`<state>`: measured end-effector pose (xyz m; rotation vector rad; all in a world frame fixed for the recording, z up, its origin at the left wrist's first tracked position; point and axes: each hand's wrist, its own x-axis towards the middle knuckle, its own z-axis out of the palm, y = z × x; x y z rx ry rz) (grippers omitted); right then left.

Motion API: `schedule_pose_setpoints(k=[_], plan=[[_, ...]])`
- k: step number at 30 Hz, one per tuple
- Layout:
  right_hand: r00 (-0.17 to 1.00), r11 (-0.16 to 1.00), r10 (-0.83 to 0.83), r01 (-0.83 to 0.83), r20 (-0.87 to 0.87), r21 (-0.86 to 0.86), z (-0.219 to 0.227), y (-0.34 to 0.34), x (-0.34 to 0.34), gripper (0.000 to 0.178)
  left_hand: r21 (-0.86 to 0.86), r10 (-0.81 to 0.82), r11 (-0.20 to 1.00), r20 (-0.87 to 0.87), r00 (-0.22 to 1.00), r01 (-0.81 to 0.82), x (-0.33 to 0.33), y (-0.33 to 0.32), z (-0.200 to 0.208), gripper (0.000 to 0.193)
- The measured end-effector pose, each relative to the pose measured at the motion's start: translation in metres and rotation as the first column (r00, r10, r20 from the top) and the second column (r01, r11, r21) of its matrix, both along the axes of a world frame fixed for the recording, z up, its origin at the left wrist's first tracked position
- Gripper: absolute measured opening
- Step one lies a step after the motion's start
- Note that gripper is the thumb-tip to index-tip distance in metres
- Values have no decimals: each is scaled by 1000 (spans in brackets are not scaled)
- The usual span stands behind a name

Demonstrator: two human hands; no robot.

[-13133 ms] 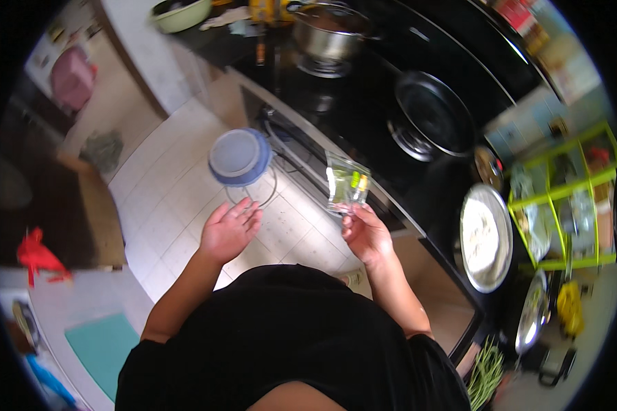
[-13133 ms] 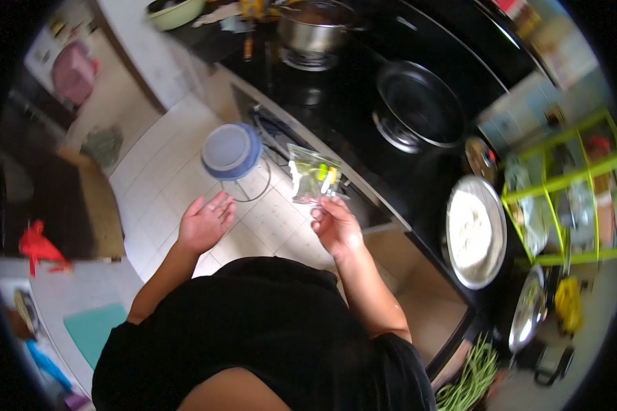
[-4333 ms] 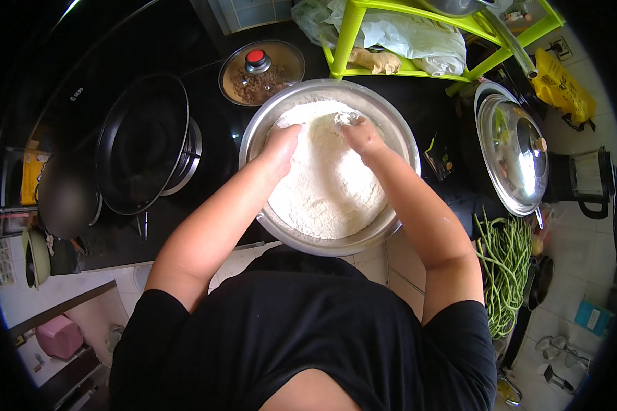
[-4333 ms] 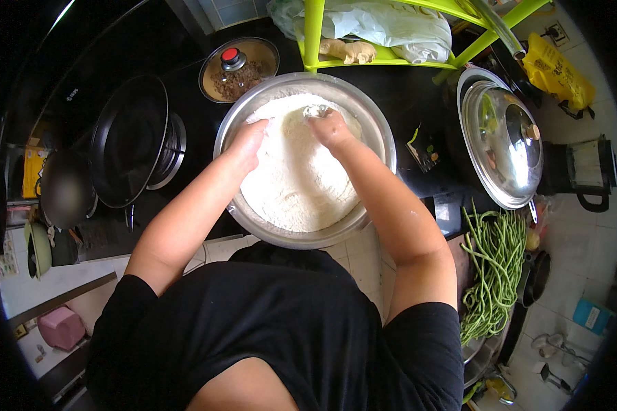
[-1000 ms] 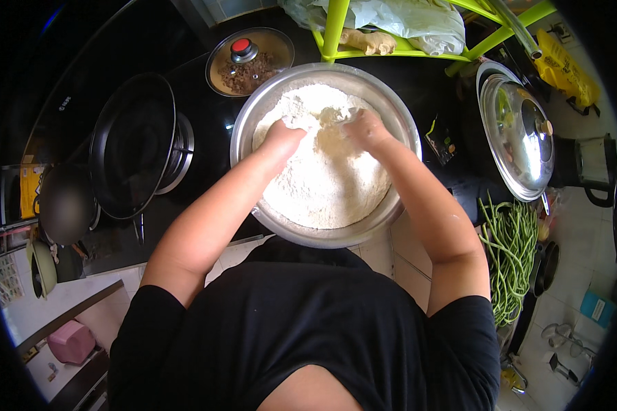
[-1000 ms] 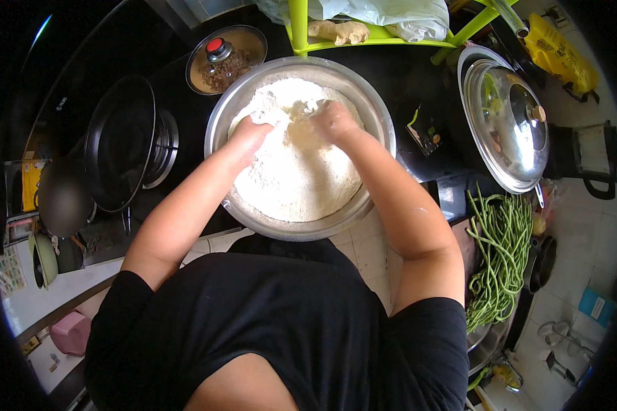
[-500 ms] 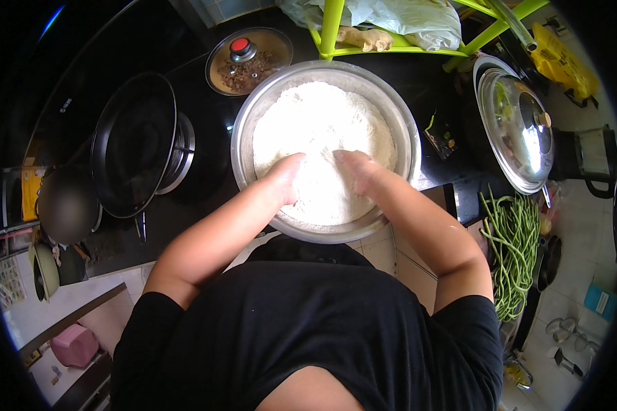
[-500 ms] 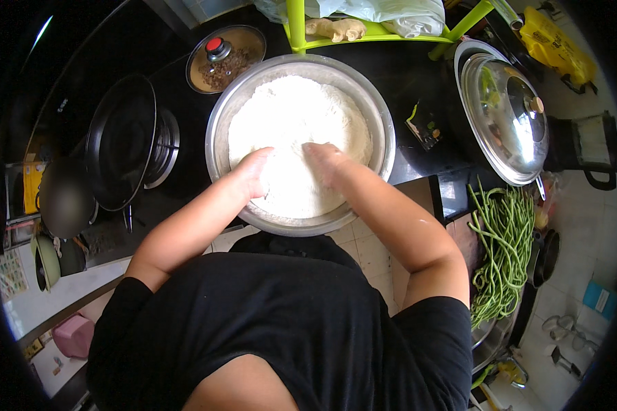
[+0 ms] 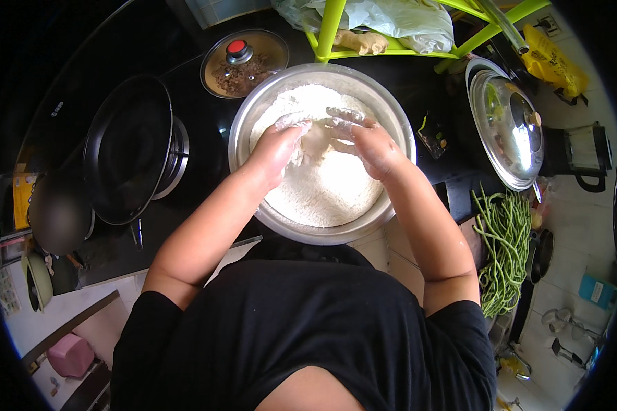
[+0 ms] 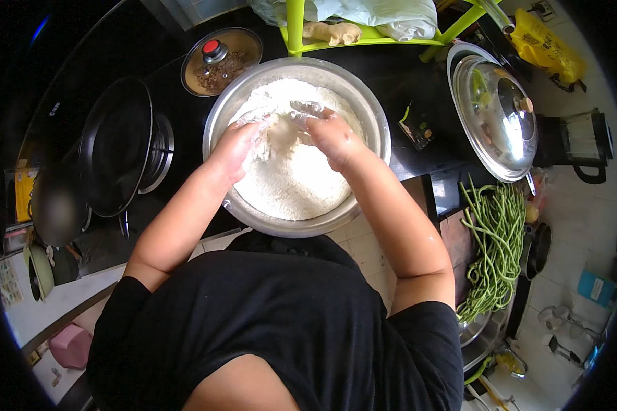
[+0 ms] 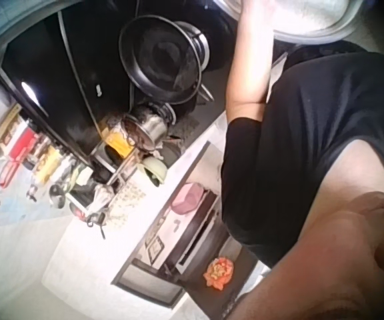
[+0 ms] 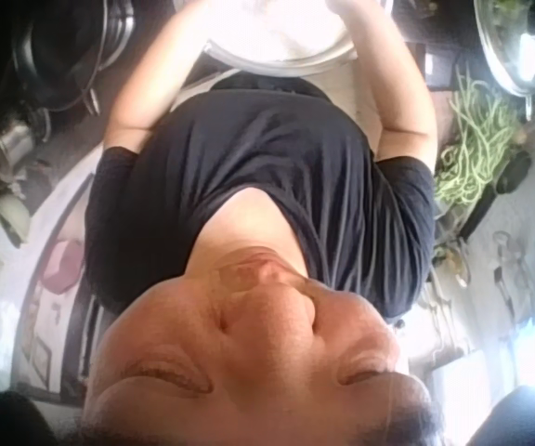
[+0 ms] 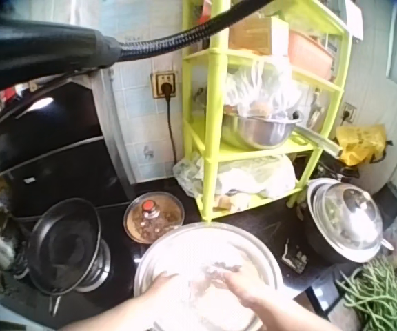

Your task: The person scoops flour from a bag into a metal bowl using a small plastic container, then adds a packet of yeast and mixes the dry ingredients by hand. They wash their hands and fill a white plate with water from the sink.

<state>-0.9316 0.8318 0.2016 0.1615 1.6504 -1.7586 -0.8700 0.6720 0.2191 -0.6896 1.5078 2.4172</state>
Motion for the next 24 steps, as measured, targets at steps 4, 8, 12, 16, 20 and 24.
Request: schedule_pose_setpoints(k=[4, 8, 12, 16, 20, 24], plan=[[967, 988, 71, -34, -243, 151, 14, 3, 9, 29, -122, -46, 992, -78, 996, 36, -4, -2, -4, 28], [711, 844, 374, 6, -595, 537, 5, 4, 19, 25, -462, -252, 875, -180, 951, 145, -3, 0, -16, 26], [677, 726, 552, -104, -486, 680, -5, 6, 30, 31, -746, -439, 600, -5, 899, 289, 0, 2, -30, 37], [695, 821, 520, -244, -498, 517, -5, 17, 34, 35, -945, -582, 225, 64, 810, 236, 5, 12, -8, 43], [647, 758, 608, -301, -461, 578, -15, 24, 30, 35, -873, -531, 87, 366, 764, 479, -1, 34, 9, 45], [478, 862, 505, -239, -719, 447, -36, 37, 35, 41, -982, -522, -137, 184, 833, 131, 10, 45, -18, 34]])
